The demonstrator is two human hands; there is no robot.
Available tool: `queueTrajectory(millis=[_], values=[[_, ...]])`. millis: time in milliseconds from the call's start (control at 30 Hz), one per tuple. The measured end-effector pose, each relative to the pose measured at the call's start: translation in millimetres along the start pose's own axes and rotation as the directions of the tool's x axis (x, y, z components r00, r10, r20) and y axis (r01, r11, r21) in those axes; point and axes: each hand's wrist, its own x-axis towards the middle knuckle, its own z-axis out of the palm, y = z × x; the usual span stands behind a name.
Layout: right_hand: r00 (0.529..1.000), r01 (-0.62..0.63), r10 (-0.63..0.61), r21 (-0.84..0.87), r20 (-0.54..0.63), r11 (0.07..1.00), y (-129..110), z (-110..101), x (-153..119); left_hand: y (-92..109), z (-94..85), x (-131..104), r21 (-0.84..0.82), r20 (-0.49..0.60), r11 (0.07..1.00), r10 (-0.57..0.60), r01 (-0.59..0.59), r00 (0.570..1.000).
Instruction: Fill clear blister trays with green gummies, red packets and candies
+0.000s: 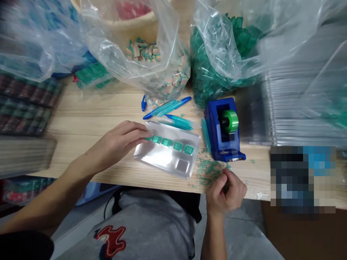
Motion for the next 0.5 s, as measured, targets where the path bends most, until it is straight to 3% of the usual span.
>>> queueTrajectory(millis=[133, 267, 367, 500], values=[[1.0, -0.022, 0.022, 0.01, 0.022, 1.0, -3.1, -1.1, 0.1, 0.0, -1.1, -2.1, 0.054, -0.01, 0.998, 0.043, -0.042, 0.999], [0.999, -0.017, 0.017, -0.001, 0.039, 1.0, -5.3, -2.5, 0.7, 18.0, -9.0, -6.3, 0.125, -0.045, 0.991, 0.051, -0.045, 0.998], [0.999, -0.01, 0.01, 0.001, 0.034, 1.0, -5.9, -2.4, 1.0, 29.8, -14.1, -5.2, -0.086, 0.121, 0.988, 0.137, -0.127, 0.983], [1.0, 0.006, -0.007, 0.022, 0.023, 1.0, -6.2, -0.9, 0.7, 28.8, -14.9, 6.8, -0.24, 0.469, 0.971, 0.112, 0.005, 0.876]])
